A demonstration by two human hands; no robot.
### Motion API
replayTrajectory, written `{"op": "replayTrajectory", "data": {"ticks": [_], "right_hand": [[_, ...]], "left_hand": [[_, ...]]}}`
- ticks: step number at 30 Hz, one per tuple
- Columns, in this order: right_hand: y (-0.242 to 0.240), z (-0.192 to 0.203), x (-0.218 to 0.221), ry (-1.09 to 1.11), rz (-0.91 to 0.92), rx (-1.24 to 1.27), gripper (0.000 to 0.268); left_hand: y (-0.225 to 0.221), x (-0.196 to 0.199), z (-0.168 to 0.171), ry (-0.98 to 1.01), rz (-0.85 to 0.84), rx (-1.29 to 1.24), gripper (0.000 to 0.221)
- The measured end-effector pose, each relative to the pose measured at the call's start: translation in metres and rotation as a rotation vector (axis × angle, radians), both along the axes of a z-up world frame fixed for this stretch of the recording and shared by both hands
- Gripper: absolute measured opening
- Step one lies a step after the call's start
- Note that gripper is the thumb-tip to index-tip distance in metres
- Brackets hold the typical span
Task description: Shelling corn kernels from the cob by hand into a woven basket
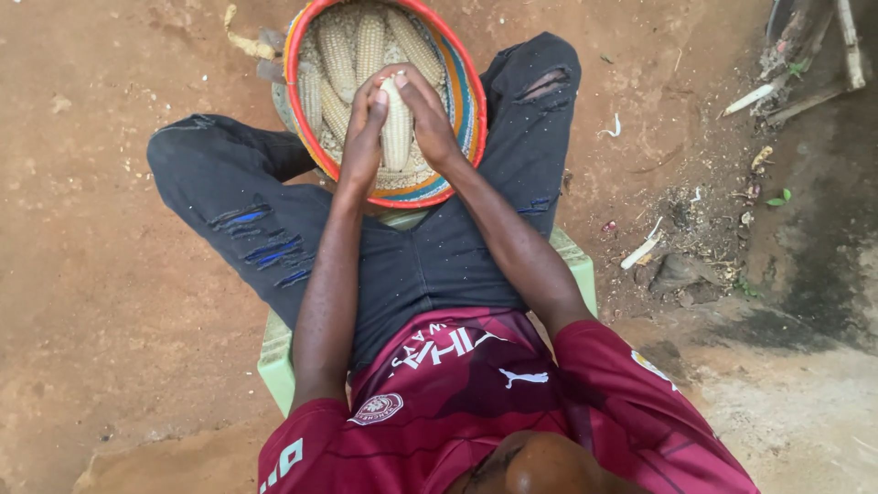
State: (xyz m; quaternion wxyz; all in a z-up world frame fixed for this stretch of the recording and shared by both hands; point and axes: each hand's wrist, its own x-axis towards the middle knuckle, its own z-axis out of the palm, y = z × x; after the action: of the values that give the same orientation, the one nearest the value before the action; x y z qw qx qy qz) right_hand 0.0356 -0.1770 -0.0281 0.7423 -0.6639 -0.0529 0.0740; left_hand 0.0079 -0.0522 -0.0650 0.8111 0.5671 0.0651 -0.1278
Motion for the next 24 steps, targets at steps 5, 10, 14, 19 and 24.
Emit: {"op": "replayTrajectory", "data": {"ticks": [5,10,14,19,24], "right_hand": [[-0.009,0.000,0.002,-0.189,-0.007,-0.250,0.034],[-0.029,-0.008,0.003,-0.299,-0.014,-0.492,0.027],[-0.045,-0.003,0.008,-0.173,0.148,-0.438,0.032],[-0.052,-0.015,0.015,-0.124,0.291,-0.507,0.032],[-0.047,-0.016,0.007,-0.112,0.286,-0.691,0.032]], "left_hand": [[0.001,-0.003,-0.026,0.050,0.034,-0.042,0.059],[0.003,-0.003,0.002,0.240,0.020,-0.121,0.043],[0.005,0.000,0.034,0.013,-0.193,0.450,0.064],[0.010,-0.001,-0.015,0.019,-0.159,0.444,0.053],[0.013,-0.001,0.003,0.099,-0.232,0.681,0.048]]}}
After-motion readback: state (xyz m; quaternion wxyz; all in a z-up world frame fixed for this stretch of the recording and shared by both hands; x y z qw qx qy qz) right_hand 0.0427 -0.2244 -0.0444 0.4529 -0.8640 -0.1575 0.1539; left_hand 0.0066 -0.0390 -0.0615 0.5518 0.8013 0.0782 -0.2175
